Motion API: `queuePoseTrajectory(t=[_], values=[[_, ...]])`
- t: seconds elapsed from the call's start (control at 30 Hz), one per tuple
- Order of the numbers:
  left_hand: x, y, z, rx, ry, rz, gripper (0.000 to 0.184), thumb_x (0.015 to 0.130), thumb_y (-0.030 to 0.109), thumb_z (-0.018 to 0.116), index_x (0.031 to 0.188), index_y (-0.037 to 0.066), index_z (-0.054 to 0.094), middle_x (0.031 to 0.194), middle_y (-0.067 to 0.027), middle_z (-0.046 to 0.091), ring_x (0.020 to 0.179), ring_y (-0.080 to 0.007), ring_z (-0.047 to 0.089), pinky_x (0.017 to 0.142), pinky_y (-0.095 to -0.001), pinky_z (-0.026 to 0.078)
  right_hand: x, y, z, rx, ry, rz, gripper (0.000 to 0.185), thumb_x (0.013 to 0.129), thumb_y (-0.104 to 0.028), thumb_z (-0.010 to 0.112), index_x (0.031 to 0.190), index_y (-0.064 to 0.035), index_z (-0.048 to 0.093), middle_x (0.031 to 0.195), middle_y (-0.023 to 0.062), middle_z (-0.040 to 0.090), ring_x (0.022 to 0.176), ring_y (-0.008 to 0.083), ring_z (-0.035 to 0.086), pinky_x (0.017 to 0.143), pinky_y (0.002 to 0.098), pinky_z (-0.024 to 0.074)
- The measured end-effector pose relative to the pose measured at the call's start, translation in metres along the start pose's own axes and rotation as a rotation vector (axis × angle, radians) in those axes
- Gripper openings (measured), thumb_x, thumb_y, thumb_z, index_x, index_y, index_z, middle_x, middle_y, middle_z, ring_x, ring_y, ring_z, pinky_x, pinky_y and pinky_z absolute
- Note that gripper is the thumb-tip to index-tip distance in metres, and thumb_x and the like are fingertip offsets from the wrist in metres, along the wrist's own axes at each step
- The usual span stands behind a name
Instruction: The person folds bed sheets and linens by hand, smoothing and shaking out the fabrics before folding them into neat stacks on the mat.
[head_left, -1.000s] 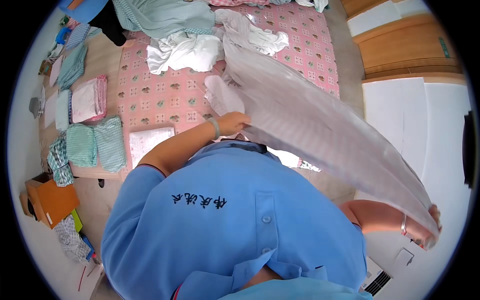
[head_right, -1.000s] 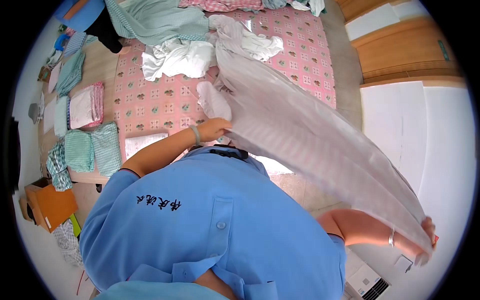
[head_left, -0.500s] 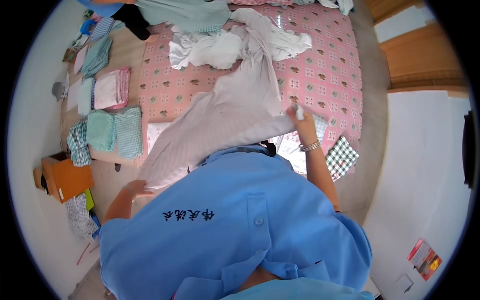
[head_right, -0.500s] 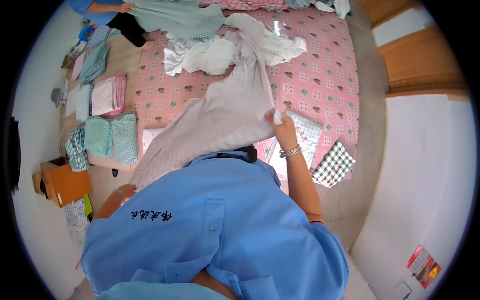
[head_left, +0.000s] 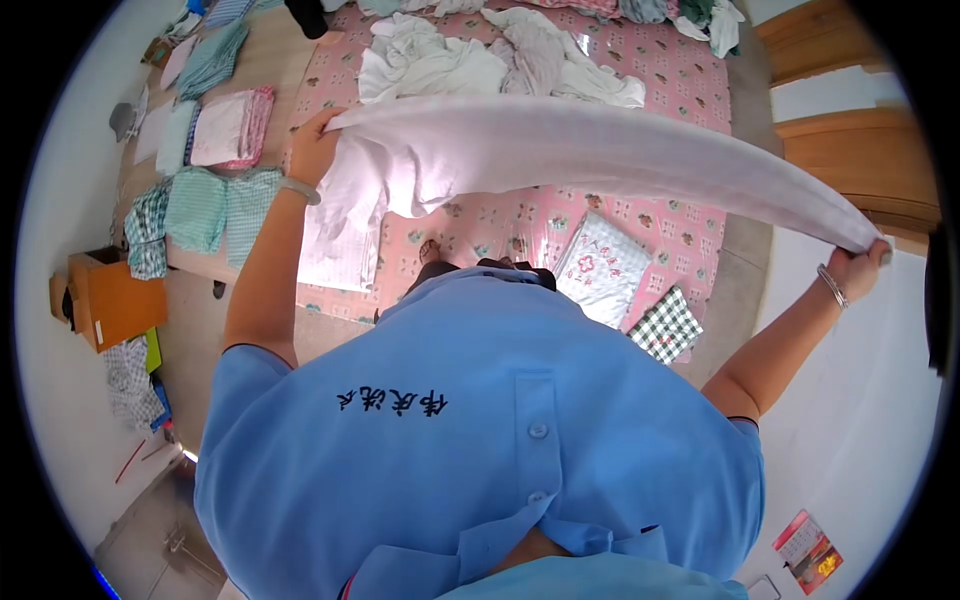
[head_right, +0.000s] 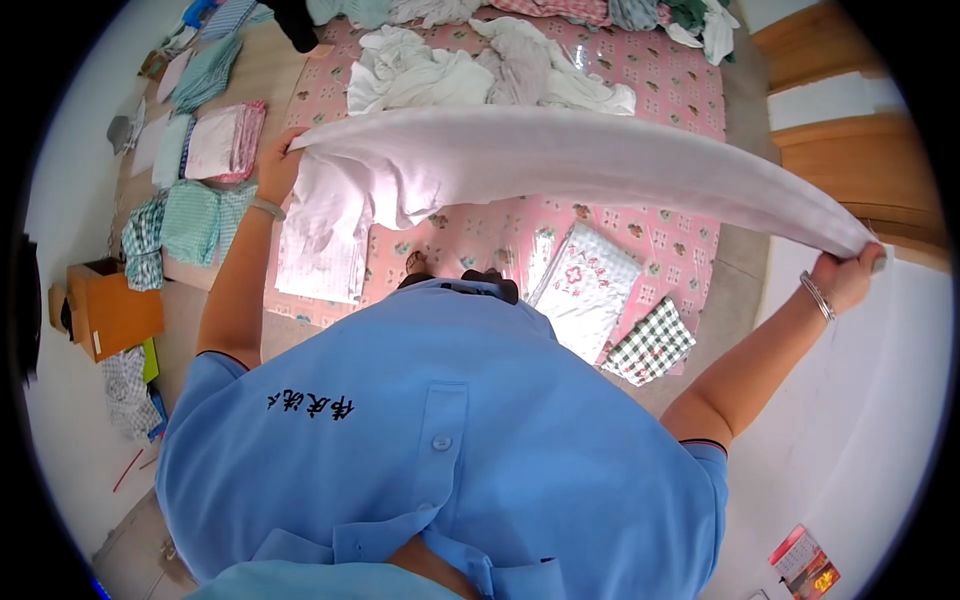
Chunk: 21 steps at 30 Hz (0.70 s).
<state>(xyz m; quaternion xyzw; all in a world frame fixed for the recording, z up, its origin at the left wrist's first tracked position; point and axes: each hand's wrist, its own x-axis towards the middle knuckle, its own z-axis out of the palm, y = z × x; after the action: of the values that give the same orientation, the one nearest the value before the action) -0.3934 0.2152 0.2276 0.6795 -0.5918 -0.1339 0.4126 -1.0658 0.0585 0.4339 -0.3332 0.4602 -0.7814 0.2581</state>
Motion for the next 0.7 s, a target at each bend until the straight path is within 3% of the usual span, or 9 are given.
queuePoseTrajectory(t=[0.07, 0.17, 0.23, 0.27, 0.37, 0.47, 0.5, 0.6, 0.7], values=[[0.008, 0.015, 0.012, -0.208, -0.129, -0.134, 0.022, 0.075, 0.007, 0.054, 0.096, 0.001, 0.056, 0.081, -0.0065, 0.059, 0.075, -0.0106, 0.052, 0.066, -0.0223, 0.041, -0.006, -0.019, -0.010, 0.043, -0.003, -0.071, 0.030, 0.083, -0.023, 0.051, 0.098, 0.0033, 0.048, 0.096, 0.0129, 0.053, 0.088, 0.0256, 0.052, 0.077, 0.0382, 0.0442], [0.009, 0.003, 0.037, -0.191, -0.042, -0.152, 0.018, 0.079, 0.011, 0.053, 0.093, -0.001, 0.056, 0.073, -0.0007, 0.055, 0.066, -0.0061, 0.045, 0.060, -0.0198, 0.038, -0.017, -0.029, -0.045, -0.040, -0.047, 0.032, 0.037, 0.083, -0.026, 0.050, 0.101, 0.0059, 0.047, 0.101, 0.0151, 0.051, 0.095, 0.0252, 0.049, 0.083, 0.0376, 0.0408], [0.013, 0.002, 0.028, -0.068, -0.113, -0.354, 0.018, 0.079, 0.012, 0.054, 0.092, -0.001, 0.056, 0.067, 0.0017, 0.049, 0.060, -0.0047, 0.039, 0.056, -0.0183, 0.036, -0.025, -0.023, -0.074, -0.202, -0.112, 0.102, 0.038, 0.082, -0.027, 0.051, 0.102, 0.0053, 0.048, 0.102, 0.0129, 0.051, 0.096, 0.0213, 0.048, 0.085, 0.0344, 0.0388], [0.009, -0.014, 0.030, -0.280, -0.031, -0.228, 0.019, 0.079, 0.013, 0.054, 0.090, -0.002, 0.056, 0.065, 0.0033, 0.044, 0.059, -0.0042, 0.032, 0.054, -0.0178, 0.033, -0.037, -0.022, -0.083, -0.276, -0.155, 0.151, 0.039, 0.082, -0.028, 0.052, 0.103, 0.0050, 0.048, 0.102, 0.0116, 0.051, 0.095, 0.0198, 0.048, 0.085, 0.0331, 0.0384], [-0.021, -0.065, 0.009, -0.001, -0.086, 0.056, 0.016, 0.078, 0.012, 0.054, 0.087, -0.001, 0.055, 0.071, -0.0020, 0.052, 0.063, -0.0089, 0.043, 0.058, -0.0214, 0.037, -0.065, -0.009, -0.138, -0.390, -0.354, 0.291, 0.038, 0.082, -0.027, 0.052, 0.103, 0.0054, 0.048, 0.101, 0.0095, 0.051, 0.094, 0.0173, 0.048, 0.085, 0.0302, 0.0384], [-0.071, -0.045, -0.006, 0.026, -0.548, 0.130, 0.017, 0.069, 0.007, 0.057, 0.086, 0.003, 0.056, 0.079, -0.0081, 0.056, 0.070, -0.0187, 0.053, 0.063, -0.0265, 0.042, -0.103, 0.027, -0.208, -0.316, -0.317, 0.470, 0.039, 0.083, -0.027, 0.050, 0.105, 0.0063, 0.047, 0.101, 0.0090, 0.051, 0.093, 0.0157, 0.048, 0.083, 0.0276, 0.0389], [-0.091, -0.032, -0.006, -0.003, -0.676, -0.014, 0.013, 0.070, 0.013, 0.060, 0.080, 0.004, 0.058, 0.082, -0.0101, 0.058, 0.078, -0.0243, 0.055, 0.068, -0.0295, 0.043, -0.122, 0.046, -0.229, -0.292, -0.233, 0.514, 0.040, 0.084, -0.028, 0.049, 0.106, 0.0047, 0.046, 0.100, 0.0088, 0.051, 0.093, 0.0152, 0.048, 0.082, 0.0273, 0.0396], [-0.135, -0.033, 0.005, 0.219, -0.888, 0.083, 0.016, 0.072, 0.014, 0.058, 0.087, 0.008, 0.057, 0.083, -0.0090, 0.057, 0.077, -0.0258, 0.055, 0.067, -0.0318, 0.043, -0.168, 0.068, -0.235, -0.360, -0.083, 0.667, 0.039, 0.085, -0.030, 0.046, 0.108, 0.0007, 0.047, 0.101, 0.0084, 0.051, 0.093, 0.0148, 0.048, 0.080, 0.0276, 0.0412], [-0.151, -0.060, 0.008, 0.196, -0.838, -0.115, 0.018, 0.073, 0.011, 0.055, 0.090, 0.005, 0.056, 0.086, -0.0134, 0.057, 0.080, -0.0294, 0.054, 0.070, -0.0334, 0.043, -0.195, 0.084, -0.216, -0.505, -0.077, 0.735, 0.037, 0.086, -0.031, 0.044, 0.110, -0.0041, 0.049, 0.104, 0.0069, 0.051, 0.092, 0.0144, 0.048, 0.077, 0.0275, 0.0423]])
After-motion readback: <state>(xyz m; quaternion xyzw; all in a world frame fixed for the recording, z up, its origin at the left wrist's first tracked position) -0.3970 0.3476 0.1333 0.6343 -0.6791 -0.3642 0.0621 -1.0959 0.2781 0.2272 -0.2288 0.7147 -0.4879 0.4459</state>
